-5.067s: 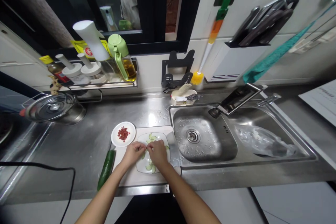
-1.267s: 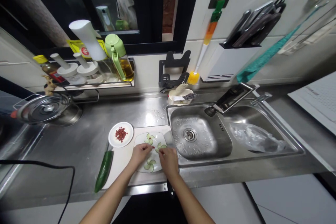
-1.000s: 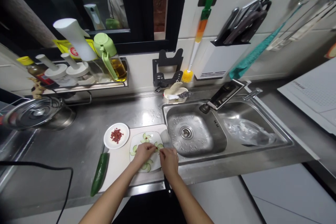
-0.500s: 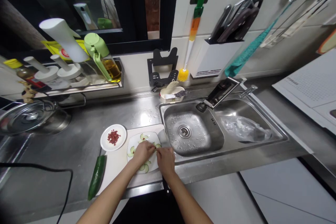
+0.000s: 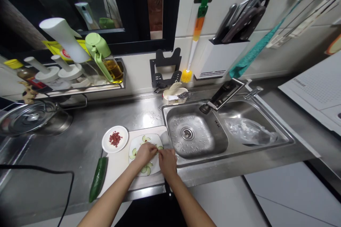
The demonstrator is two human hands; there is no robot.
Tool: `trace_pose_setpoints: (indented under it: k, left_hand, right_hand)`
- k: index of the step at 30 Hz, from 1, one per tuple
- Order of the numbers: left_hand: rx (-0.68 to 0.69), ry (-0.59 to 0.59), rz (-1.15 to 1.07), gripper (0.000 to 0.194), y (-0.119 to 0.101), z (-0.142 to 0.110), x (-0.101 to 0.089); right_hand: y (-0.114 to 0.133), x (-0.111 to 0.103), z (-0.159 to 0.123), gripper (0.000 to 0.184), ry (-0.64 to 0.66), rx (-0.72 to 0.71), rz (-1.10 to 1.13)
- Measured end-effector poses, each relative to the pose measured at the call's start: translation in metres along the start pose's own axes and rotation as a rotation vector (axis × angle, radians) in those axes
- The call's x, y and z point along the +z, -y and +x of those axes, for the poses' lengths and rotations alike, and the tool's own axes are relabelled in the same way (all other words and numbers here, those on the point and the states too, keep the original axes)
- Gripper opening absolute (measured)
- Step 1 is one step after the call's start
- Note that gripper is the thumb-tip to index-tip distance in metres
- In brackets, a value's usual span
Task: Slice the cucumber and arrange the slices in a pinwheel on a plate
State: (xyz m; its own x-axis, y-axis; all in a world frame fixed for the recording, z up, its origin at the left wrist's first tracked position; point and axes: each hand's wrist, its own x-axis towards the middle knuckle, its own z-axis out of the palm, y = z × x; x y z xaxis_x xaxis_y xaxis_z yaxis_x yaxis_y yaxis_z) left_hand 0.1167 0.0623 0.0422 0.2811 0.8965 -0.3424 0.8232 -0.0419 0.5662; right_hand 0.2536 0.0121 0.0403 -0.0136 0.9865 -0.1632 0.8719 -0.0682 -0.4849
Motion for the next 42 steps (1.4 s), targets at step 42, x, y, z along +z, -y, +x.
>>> trace_pose_setpoints:
  k: [42]
  left_hand:
    - [-0.711, -0.522, -0.100, 0.025, 0.118, -0.063, -0.080]
  right_hand:
    - [0.025, -0.002, 0.000, 0.021, 0.024, -0.098, 0.079]
